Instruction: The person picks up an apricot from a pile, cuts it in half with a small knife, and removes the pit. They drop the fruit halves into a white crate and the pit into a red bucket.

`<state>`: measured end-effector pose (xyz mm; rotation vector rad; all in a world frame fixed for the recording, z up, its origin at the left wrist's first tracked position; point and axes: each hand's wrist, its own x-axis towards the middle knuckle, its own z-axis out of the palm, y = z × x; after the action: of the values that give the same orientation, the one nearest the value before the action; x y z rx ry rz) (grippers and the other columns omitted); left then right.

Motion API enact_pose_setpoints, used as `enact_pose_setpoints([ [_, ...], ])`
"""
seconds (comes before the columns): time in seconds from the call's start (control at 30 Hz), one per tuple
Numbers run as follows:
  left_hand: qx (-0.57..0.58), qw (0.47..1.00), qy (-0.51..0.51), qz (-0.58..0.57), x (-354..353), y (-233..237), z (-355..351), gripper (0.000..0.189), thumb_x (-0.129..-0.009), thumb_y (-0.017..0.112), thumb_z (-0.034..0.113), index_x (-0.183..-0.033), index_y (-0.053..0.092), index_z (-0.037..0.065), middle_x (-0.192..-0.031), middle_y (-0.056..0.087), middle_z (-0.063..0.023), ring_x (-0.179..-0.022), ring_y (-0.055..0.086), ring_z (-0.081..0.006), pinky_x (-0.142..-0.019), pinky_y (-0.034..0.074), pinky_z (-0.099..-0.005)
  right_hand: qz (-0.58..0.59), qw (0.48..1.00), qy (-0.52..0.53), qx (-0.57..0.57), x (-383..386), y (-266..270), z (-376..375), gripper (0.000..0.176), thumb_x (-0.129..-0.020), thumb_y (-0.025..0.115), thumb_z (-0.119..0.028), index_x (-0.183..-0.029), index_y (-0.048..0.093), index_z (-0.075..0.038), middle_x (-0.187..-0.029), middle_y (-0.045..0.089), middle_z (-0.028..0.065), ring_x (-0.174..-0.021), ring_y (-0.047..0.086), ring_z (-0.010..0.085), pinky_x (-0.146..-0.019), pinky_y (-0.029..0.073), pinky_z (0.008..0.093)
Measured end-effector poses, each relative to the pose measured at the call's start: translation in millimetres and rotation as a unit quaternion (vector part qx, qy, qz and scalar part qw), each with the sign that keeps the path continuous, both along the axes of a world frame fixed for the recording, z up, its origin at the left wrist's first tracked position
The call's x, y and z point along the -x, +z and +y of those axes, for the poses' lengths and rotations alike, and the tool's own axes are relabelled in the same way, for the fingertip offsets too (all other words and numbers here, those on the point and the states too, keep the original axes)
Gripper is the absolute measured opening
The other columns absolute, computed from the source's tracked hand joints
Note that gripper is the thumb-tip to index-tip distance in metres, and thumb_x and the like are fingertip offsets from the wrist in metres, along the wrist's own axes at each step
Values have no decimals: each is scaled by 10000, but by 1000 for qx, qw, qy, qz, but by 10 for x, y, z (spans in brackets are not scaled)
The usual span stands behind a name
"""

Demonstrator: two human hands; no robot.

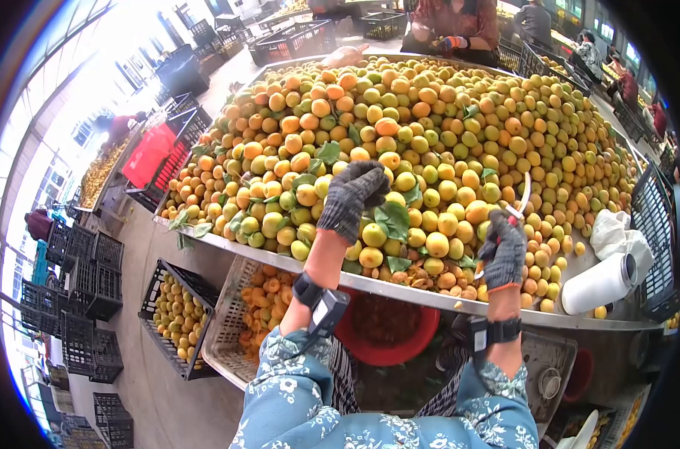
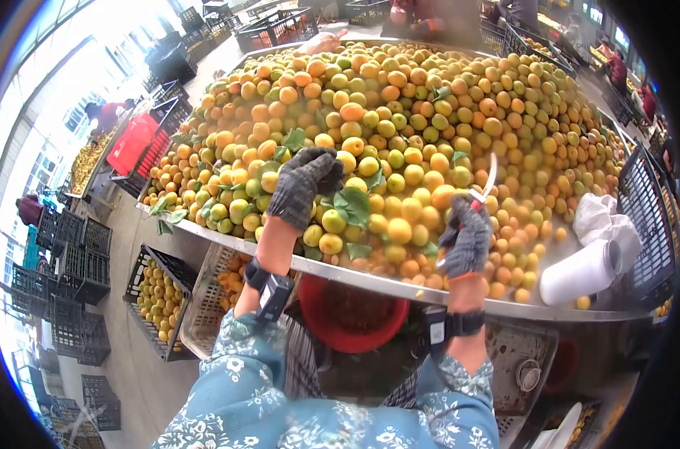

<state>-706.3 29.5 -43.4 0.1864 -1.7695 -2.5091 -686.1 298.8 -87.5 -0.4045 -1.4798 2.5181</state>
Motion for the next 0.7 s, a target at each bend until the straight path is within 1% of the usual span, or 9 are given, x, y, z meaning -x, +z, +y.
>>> enact_pose_setpoints([
  [0.1, 84, 996, 22, 27, 458, 2, -43, 208, -863, 675, 178, -1033, 644, 61, -899, 654, -29, -772, 602, -100, -607, 507, -238, -6, 999, 47, -23, -124, -73, -178, 127, -827, 702, -159, -884, 628, -74, -591, 525, -26, -360, 408, 66, -310, 296, 198],
  [0.23, 233, 965, 58, 109, 1149, -252, -213, 293, -801, 725, 141, -1041, 625, 6, -924, 668, -63, -827, 616, -154, -739, 512, -281, -62, 987, 119, -92, -194, 7, -442, 132, -820, 700, -146, -882, 644, -44, -594, 550, -9, -352, 423, 65, -321, 300, 192],
  [0.33, 415, 905, 66, 71, 1538, -306, -281, 476, -730, 783, 289, -1135, 612, 109, -986, 669, -118, -898, 641, -237, -816, 507, -351, -10, 986, 120, -116, -128, -126, -483, 121, -813, 696, -121, -890, 640, -46, -607, 553, -17, -386, 431, 43, -348, 322, 181],
  [0.37, 416, 904, 64, 69, 1628, -315, -250, 476, -730, 783, 289, -1135, 612, 109, -986, 669, -118, -898, 641, -237, -816, 507, -351, -46, 985, 137, -96, -149, -39, -468, 91, -812, 685, -68, -883, 637, -38, -784, 595, -41, -688, 536, 53, -601, 446, 200],
  [0.43, 628, 763, 134, 69, 1774, -306, -129, 541, -714, 792, 368, -1150, 603, 108, -1038, 662, -136, -969, 622, -300, -866, 486, -391, -51, 985, 142, -87, -175, 59, -471, 103, -816, 680, -64, -903, 639, -26, -800, 606, -26, -708, 556, 63, -630, 467, 206],
  [0.47, 628, 764, 132, 70, 1811, -252, -70, 541, -714, 792, 368, -1150, 603, 108, -1038, 662, -136, -969, 622, -300, -866, 486, -391, -55, 984, 148, -80, -181, 68, -464, 118, -820, 674, -61, -922, 641, -13, -815, 616, -12, -728, 576, 74, -659, 489, 211],
  [0.53, 762, 643, 69, -27, 1858, -134, 70, 701, -662, 752, 557, -1238, 563, 205, -1191, 595, -106, -1171, 505, -326, -964, 412, -451, -57, 982, 151, -96, -179, 59, -433, 142, -829, 657, -48, -961, 643, 2, -833, 630, 10, -761, 601, 92, -705, 512, 225],
  [0.57, 773, 625, 104, -13, 1884, -205, 110, 688, -647, 763, 550, -1211, 572, 206, -1181, 595, -88, -1172, 493, -319, -955, 415, -457, -55, 981, 156, -97, -191, 76, -433, 147, -829, 656, -47, -967, 642, 3, -833, 630, 11, -760, 603, 96, -701, 513, 226],
  [0.7, 732, 665, 147, -17, 1955, -267, 144, 602, -622, 791, 502, -1082, 617, 154, -1090, 642, -94, -1110, 535, -320, -917, 433, -467, -54, 982, 162, -86, -207, 71, -452, 154, -827, 655, -50, -969, 635, 5, -831, 629, 19, -751, 608, 106, -700, 514, 229],
])
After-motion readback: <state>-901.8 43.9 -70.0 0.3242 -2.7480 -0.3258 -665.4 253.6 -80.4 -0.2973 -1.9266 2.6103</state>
